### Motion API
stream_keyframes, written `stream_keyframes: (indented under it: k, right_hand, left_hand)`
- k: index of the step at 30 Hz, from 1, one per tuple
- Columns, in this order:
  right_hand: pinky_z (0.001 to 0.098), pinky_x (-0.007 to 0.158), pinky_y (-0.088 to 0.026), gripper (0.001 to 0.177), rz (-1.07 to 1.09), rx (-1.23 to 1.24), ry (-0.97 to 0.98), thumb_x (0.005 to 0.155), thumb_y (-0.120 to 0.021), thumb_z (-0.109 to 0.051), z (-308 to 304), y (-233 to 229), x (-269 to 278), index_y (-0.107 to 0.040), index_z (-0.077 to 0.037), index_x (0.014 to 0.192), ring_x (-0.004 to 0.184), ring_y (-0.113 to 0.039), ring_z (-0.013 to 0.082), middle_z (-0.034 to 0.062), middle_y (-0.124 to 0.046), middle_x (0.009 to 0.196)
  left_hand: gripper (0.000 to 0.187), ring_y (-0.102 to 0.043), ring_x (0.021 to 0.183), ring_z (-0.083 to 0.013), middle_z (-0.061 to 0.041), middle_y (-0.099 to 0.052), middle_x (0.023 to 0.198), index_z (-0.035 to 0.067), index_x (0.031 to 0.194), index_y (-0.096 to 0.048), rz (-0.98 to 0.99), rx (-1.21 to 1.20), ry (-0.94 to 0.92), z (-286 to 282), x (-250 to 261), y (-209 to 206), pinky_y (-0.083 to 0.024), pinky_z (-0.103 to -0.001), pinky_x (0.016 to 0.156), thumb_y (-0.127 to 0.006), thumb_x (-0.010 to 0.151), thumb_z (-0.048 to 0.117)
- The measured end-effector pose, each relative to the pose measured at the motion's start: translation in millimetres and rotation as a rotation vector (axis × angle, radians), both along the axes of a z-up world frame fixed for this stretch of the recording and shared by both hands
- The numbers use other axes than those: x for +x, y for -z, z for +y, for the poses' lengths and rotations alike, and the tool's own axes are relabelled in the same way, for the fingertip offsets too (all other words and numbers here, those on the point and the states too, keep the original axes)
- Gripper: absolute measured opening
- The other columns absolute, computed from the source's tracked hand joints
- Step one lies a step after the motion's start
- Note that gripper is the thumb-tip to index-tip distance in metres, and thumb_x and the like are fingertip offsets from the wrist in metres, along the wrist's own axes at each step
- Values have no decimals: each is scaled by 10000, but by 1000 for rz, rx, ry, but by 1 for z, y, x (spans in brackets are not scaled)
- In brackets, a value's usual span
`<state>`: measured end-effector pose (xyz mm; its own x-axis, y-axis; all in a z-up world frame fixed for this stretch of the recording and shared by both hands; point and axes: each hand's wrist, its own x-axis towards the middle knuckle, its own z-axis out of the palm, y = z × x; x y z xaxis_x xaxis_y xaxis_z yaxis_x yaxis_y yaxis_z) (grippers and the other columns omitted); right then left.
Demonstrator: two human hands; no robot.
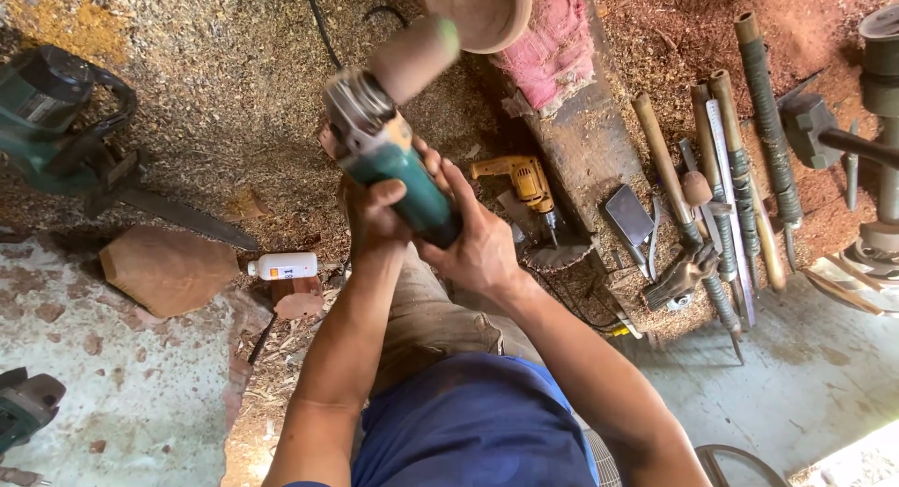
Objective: Use an angle grinder with a sanding attachment to sand and shape a wooden object.
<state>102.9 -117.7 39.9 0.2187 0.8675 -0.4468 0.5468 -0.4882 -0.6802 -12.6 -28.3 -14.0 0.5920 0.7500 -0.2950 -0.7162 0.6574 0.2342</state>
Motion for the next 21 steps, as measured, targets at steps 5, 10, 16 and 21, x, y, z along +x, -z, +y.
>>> stream_keyframes:
  k: [5,10,16,21]
  right_hand:
    - [438,919,-598,1083,2,69,-21,683,-872,-238,26,-5,7,-298,-101,1591,1112,-721,390,249,-689,1280]
    - [425,946,-600,1089,-7,141,-10,691,-872,-221,32,-5,7,-284,-100,1599,1157,-708,389,247,-667,1337]
    - [443,893,-600,1098,-24,52,-38,678,-870,-238,23,-6,5,-284,-108,1597,1073,-730,383,230,-703,1245]
    - [445,869,-612,1088,-20,-53,-54,707,-833,-247,-12,3,3,-243,-107,1611,985,-744,397,247,-710,1194]
  left_hand:
    - [662,-648,913,-283,-179,-607,1020,-44,1277,-512,132,30,-56,21,3,5,-596,-379,882,-813,759,237]
    - [666,-644,920,-273,-171,-609,1031,-28,1270,-515,51,18,10,29,6,14,-583,-378,875,-817,758,273]
    - [691,-646,942,-269,-163,-596,1037,-23,1291,-496,46,-41,-30,12,3,4,-589,-369,912,-837,755,249]
    - [718,-665,914,-286,-167,-591,1042,-61,1263,-487,255,-16,-140,-20,4,23,-613,-403,816,-853,724,242]
